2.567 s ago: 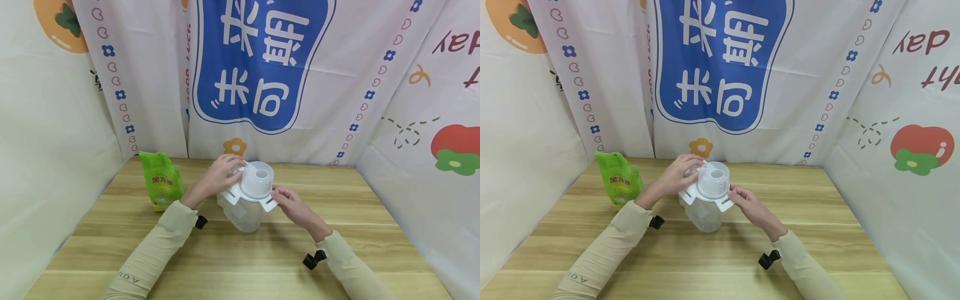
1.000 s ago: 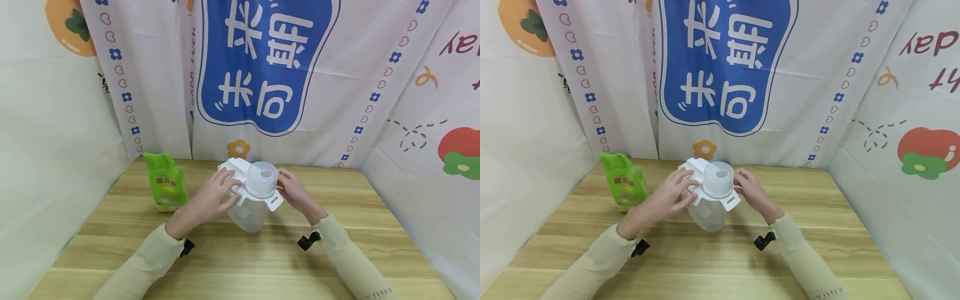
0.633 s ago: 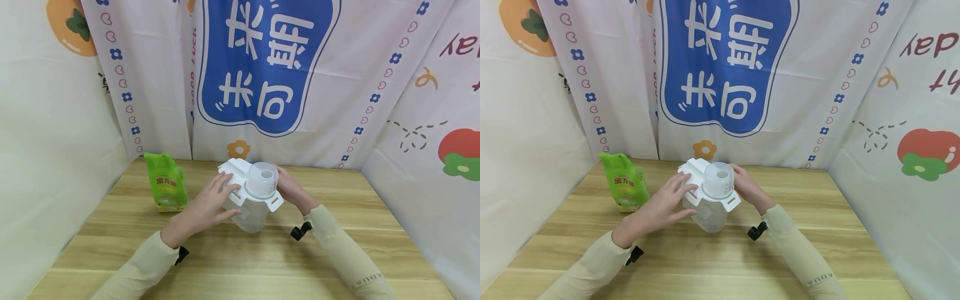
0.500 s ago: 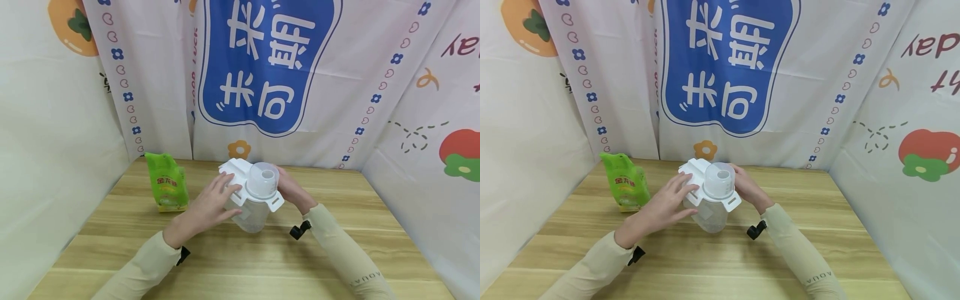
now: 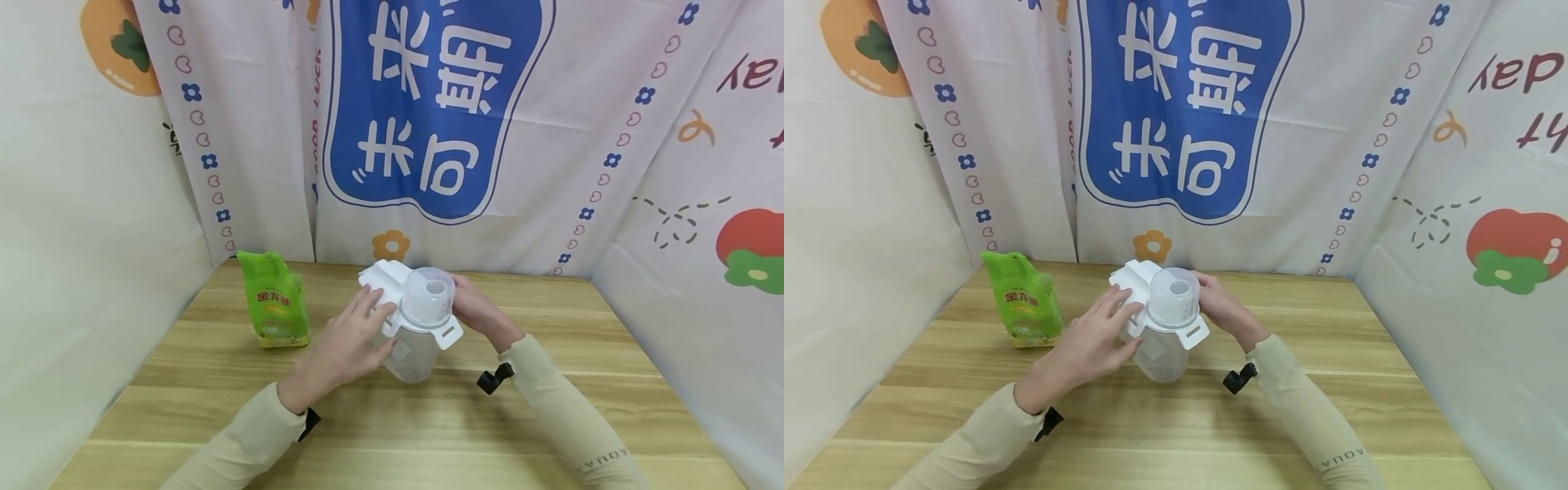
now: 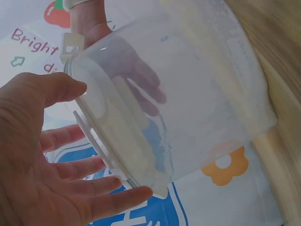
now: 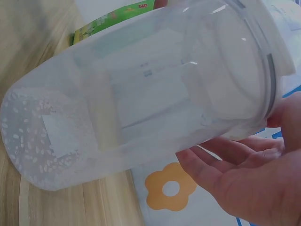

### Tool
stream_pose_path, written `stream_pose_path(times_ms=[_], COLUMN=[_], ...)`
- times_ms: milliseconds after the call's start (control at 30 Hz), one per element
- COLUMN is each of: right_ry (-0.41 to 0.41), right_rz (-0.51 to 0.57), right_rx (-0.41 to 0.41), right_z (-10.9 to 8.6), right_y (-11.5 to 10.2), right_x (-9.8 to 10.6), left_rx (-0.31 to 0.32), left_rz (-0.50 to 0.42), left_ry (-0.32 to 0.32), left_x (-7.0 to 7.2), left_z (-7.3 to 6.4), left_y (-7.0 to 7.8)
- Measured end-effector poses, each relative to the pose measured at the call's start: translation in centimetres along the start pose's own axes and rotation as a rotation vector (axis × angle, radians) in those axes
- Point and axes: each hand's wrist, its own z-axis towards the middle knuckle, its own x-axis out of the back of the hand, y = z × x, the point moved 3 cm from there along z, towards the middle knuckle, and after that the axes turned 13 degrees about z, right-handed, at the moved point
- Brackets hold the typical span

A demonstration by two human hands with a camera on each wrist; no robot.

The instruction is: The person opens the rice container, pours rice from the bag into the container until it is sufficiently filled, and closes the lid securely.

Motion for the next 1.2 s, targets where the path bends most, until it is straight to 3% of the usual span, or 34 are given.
stream_pose_path(times_ms=[133,267,400,633,767,900,1200], right_ry=[0.003,-0.026,-0.041,-0.037,-0.049,-0.055,-0.003], right_rz=[-0.019,-0.056,-0.094,-0.088,-0.076,-0.047,0.007], right_rx=[-0.002,-0.012,-0.028,-0.068,-0.068,-0.041,0.016], right_z=[-0.4,-1.0,-1.7,-1.9,-1.9,-2.1,-2.6], right_y=[-0.2,-0.4,-0.6,-0.2,0.0,0.1,0.9], right_x=[0.2,0.5,0.8,1.2,1.2,1.1,1.1], left_rx=[-0.020,-0.086,-0.151,-0.200,-0.214,-0.224,-0.162], left_rz=[-0.013,-0.060,-0.141,-0.333,-0.398,-0.401,-0.483], left_ry=[0.003,-0.010,-0.056,-0.143,-0.145,-0.112,-0.119], left_x=[0.3,0.4,0.4,0.5,0.5,0.0,-1.5], left_z=[0.2,0.4,0.3,-0.1,-0.2,-0.1,0.3], left_y=[0.1,-0.2,-1.0,-2.7,-3.7,-4.8,-6.8])
